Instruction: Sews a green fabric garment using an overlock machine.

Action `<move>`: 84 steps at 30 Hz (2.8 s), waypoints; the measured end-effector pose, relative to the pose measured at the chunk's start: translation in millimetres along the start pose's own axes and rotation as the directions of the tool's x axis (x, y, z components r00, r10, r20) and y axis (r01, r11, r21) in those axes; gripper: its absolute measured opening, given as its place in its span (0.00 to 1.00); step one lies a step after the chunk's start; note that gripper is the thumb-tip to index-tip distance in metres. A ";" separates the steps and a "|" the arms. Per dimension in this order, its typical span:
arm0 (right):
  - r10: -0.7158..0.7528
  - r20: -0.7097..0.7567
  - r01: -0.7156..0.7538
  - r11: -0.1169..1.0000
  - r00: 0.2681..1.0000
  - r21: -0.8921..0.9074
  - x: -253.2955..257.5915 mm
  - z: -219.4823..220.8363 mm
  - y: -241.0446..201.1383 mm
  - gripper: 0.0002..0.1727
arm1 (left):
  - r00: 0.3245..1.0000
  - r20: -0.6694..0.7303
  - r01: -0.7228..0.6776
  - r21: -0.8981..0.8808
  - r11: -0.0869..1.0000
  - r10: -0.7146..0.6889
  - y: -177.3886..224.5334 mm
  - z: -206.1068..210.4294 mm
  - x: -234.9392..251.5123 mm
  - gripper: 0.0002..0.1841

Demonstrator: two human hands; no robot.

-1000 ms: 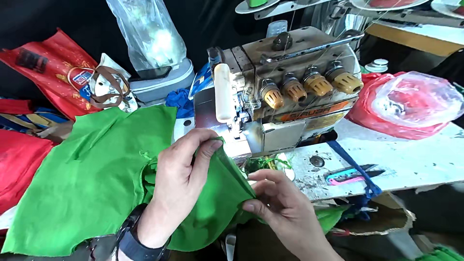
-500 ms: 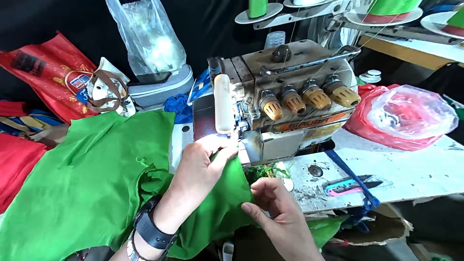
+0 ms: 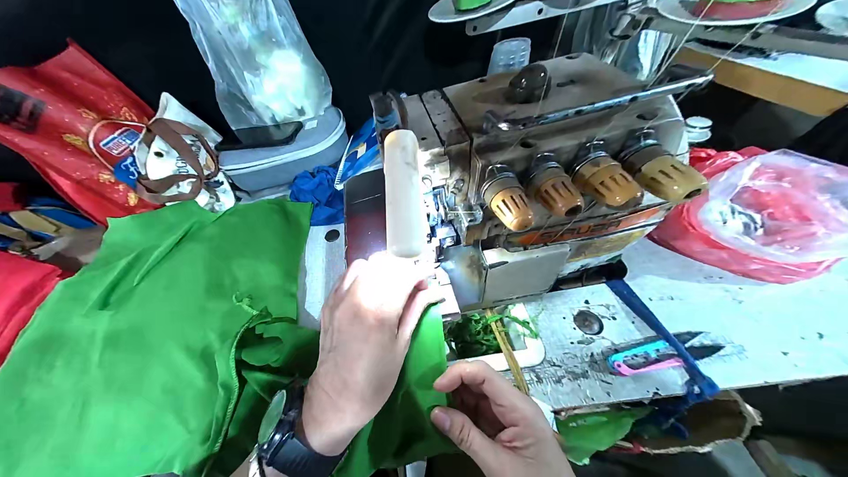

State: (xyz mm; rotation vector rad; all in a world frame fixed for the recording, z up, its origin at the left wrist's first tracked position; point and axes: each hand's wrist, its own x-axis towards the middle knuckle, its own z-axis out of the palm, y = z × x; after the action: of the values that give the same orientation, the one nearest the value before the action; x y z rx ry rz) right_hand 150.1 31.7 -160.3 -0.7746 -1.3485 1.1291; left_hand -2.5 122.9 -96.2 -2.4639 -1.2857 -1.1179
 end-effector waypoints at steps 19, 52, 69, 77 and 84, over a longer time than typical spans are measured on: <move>-0.037 -0.074 0.041 0.998 0.997 0.050 14.1 -14.1 -1.9 0.09 | 0.997 0.071 0.040 0.058 0.997 -0.044 11.0 6.0 -22.1 0.26; 0.090 -0.312 -0.125 0.988 0.946 -0.095 -3.7 -0.9 0.9 0.16 | 0.720 0.524 0.678 -0.395 0.620 -0.455 -40.9 -32.2 -60.8 0.35; -0.017 -0.306 -0.024 0.991 0.952 -0.130 -6.4 -4.5 13.5 0.12 | 0.993 0.035 0.107 0.148 0.983 -0.113 27.5 14.2 -50.2 0.40; -0.059 -0.299 0.025 0.993 0.952 -0.116 5.2 -8.1 8.0 0.13 | 0.985 0.091 0.125 0.194 0.973 -0.144 21.0 14.9 -34.7 0.43; -0.089 -0.295 0.040 0.985 0.951 -0.170 17.3 -1.9 5.7 0.13 | 0.975 0.194 0.095 0.063 0.994 -0.105 -1.2 2.0 -14.7 0.45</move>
State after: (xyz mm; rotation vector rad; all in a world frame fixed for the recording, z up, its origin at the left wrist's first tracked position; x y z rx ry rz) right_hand 148.8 50.1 -160.0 -0.9723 -1.2058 0.8171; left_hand -7.5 115.0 -107.7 -2.5486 -1.4884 -0.8640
